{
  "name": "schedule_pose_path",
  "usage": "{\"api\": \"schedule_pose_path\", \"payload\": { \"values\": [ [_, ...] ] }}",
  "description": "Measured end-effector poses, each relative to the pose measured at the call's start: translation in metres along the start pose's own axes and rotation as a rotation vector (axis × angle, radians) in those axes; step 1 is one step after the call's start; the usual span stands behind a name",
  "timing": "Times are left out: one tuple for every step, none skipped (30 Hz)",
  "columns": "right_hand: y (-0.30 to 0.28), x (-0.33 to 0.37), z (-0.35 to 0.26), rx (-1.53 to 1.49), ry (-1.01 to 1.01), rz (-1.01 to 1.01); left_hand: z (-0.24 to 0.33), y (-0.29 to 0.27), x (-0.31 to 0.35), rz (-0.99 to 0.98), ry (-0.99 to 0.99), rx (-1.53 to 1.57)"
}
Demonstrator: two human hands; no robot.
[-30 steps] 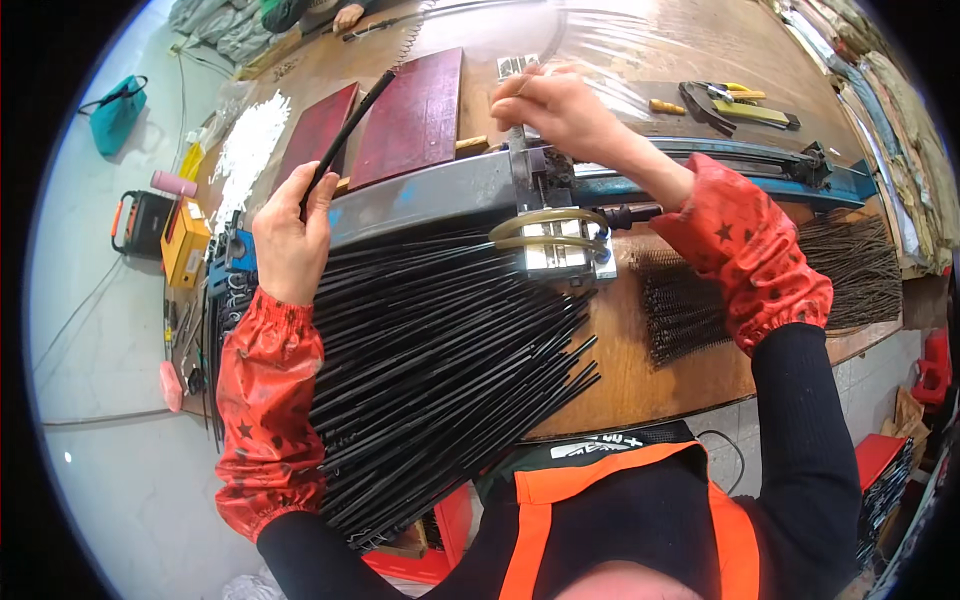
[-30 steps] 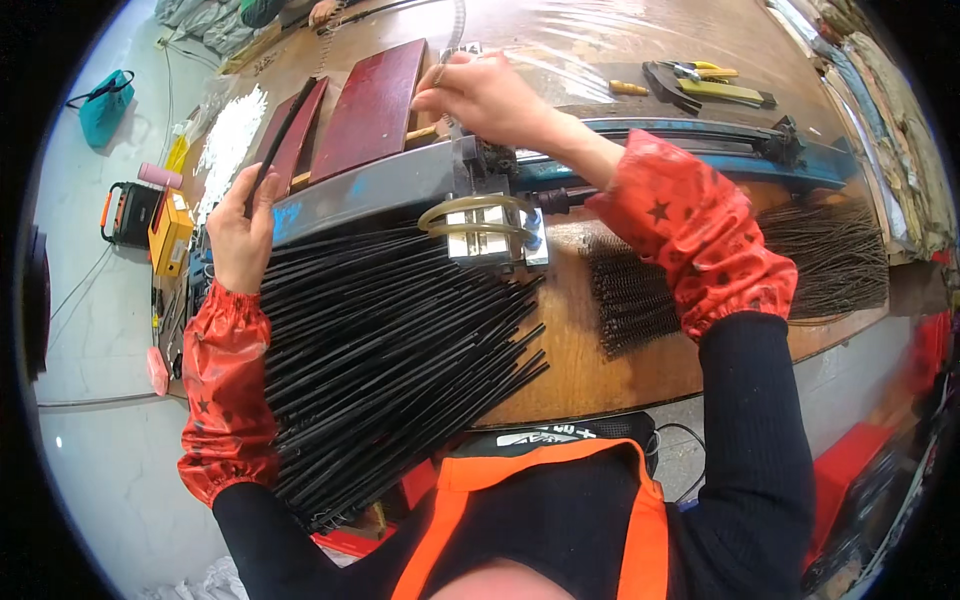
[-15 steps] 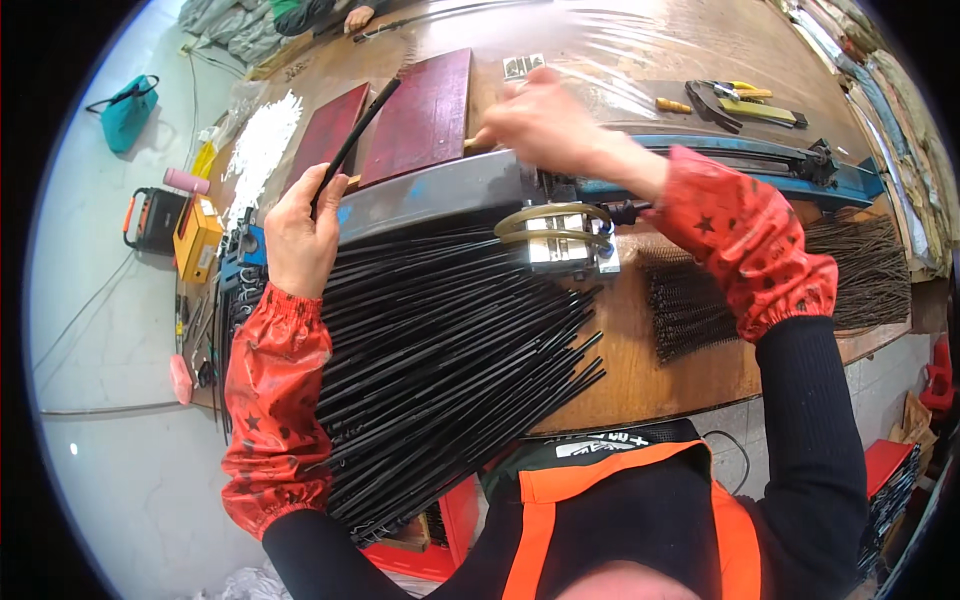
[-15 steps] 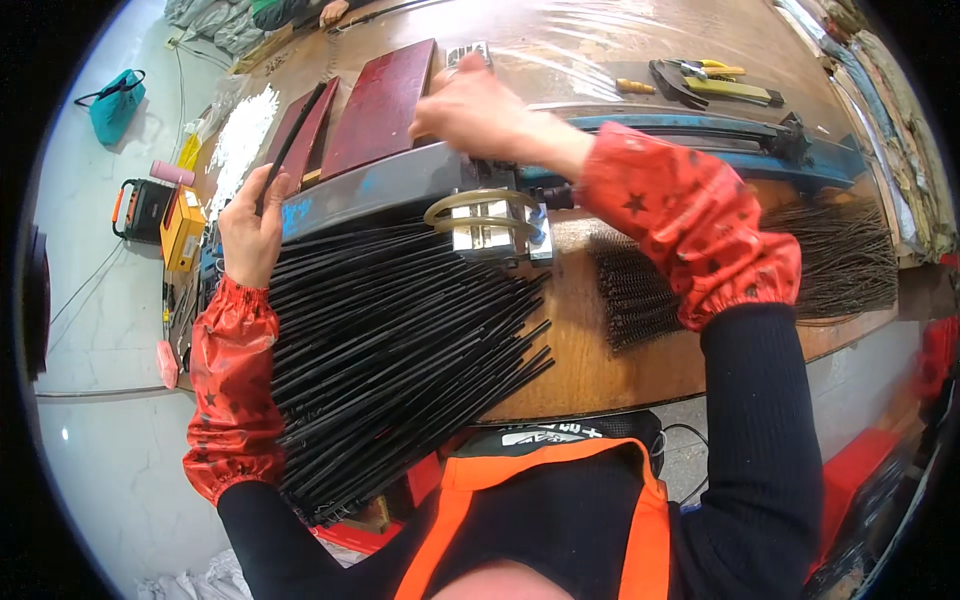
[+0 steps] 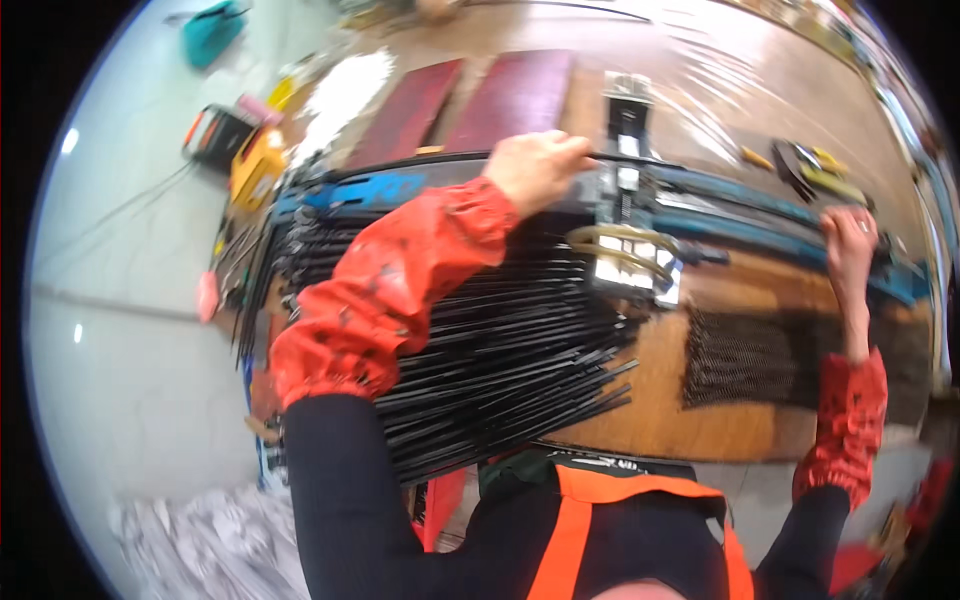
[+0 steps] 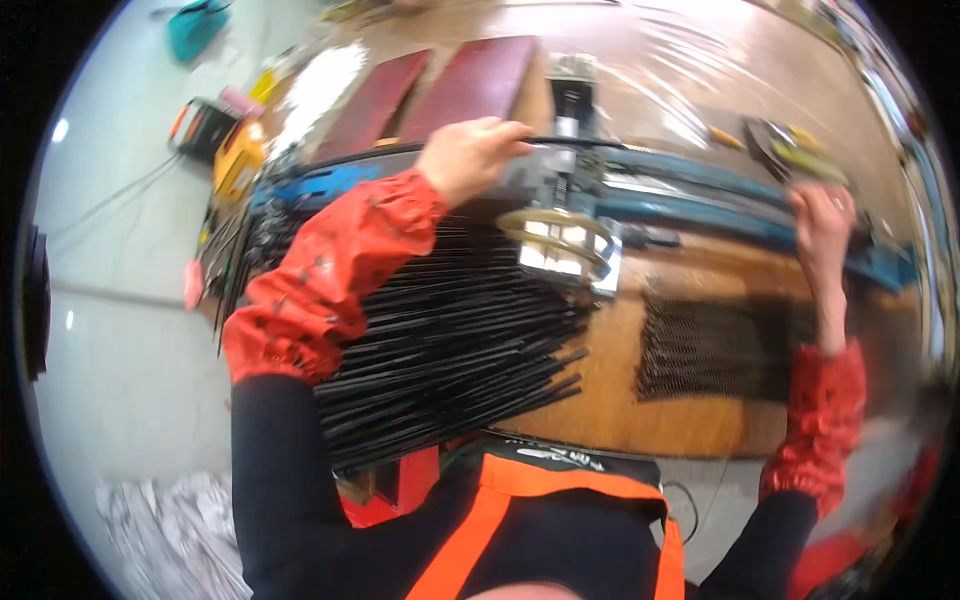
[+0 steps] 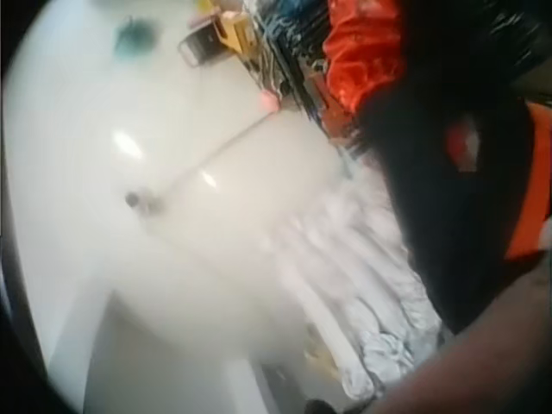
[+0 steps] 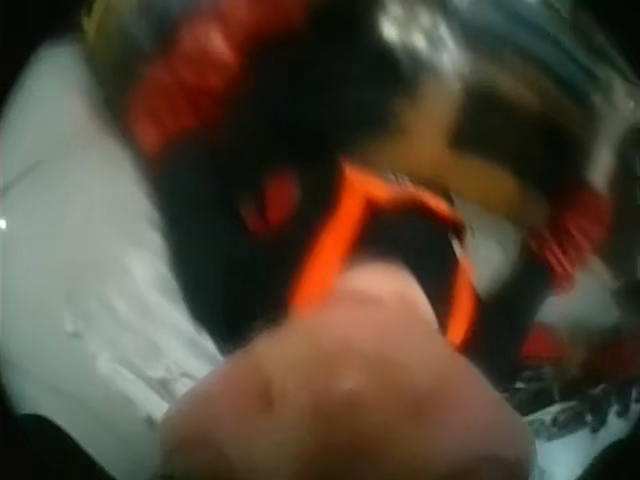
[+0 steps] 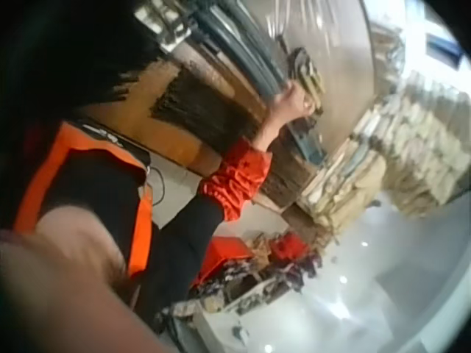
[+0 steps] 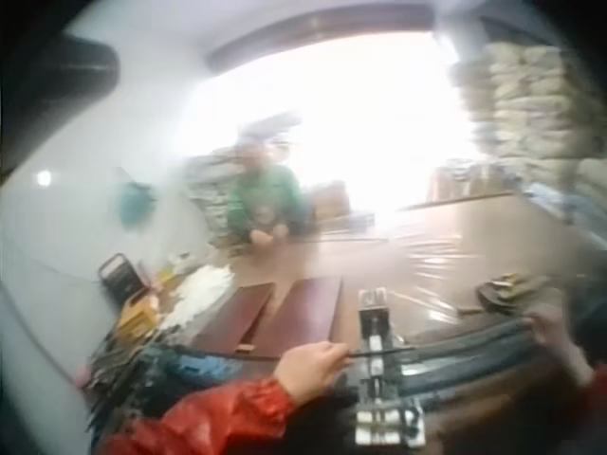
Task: The person inserts long black rods into a mechanical clamp on a workbench and then aligns thin brown bristles into a bundle using their hands.
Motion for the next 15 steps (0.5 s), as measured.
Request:
{"api": "schedule_pose_path", "payload": {
  "values": [
    [0.003, 0.007, 0.008, -0.013, 0.014, -0.002, -0.003, 0.005, -0.002, -0.004, 0.001, -0.008],
    [0.003, 0.011, 0.010, -0.024, 0.016, 0.017, -0.002, 0.004, -0.003, 0.011, -0.001, 0.006],
    [0.002, 0.011, 0.008, -0.067, 0.023, 0.035, 0.000, 0.000, 0.000, 0.026, -0.004, 0.025],
    [0.002, 0.012, 0.007, -0.063, -0.001, 0.071, 0.000, -0.001, 0.001, -0.017, -0.078, 0.049],
    [0.008, 0.013, 0.006, -0.075, -0.005, 0.069, -0.004, 0.000, 0.004, -0.015, -0.085, 0.059],
    [0.010, 0.014, 0.006, -0.074, -0.007, 0.063, -0.005, 0.002, 0.006, -0.009, -0.084, 0.081],
    [0.012, 0.014, 0.005, -0.071, -0.006, 0.059, -0.007, 0.004, 0.009, -0.006, -0.081, 0.104],
    [0.015, 0.012, 0.002, -0.079, -0.015, 0.045, -0.012, 0.007, 0.013, -0.026, -0.136, 0.125],
    [0.015, 0.012, 0.003, -0.075, -0.008, 0.046, -0.013, 0.007, 0.014, -0.009, -0.155, 0.142],
    [0.017, 0.012, 0.005, -0.072, -0.001, 0.046, -0.012, 0.008, 0.014, 0.007, -0.172, 0.159],
    [0.018, 0.014, 0.006, -0.068, 0.008, 0.047, -0.013, 0.008, 0.014, 0.022, -0.189, 0.176],
    [0.018, 0.014, 0.008, -0.073, 0.014, 0.059, -0.010, 0.007, 0.013, 0.042, -0.190, 0.187],
    [0.018, 0.016, 0.010, -0.077, 0.022, 0.072, -0.007, 0.006, 0.012, 0.061, -0.190, 0.199],
    [0.017, 0.017, 0.011, -0.080, 0.033, 0.084, -0.006, 0.004, 0.011, 0.078, -0.187, 0.212],
    [0.013, 0.018, 0.013, -0.061, 0.042, 0.066, -0.006, 0.004, 0.007, 0.082, -0.176, 0.212]
  ]
}}
Point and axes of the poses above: each hand's wrist, its own x-axis away from the middle knuckle, its own y-axis out of the palm, z = x × y, the point moved 8 cm from there along -x, towards the middle knuckle, and after that the axes turned 9 degrees about z, right-handed, at the moved point
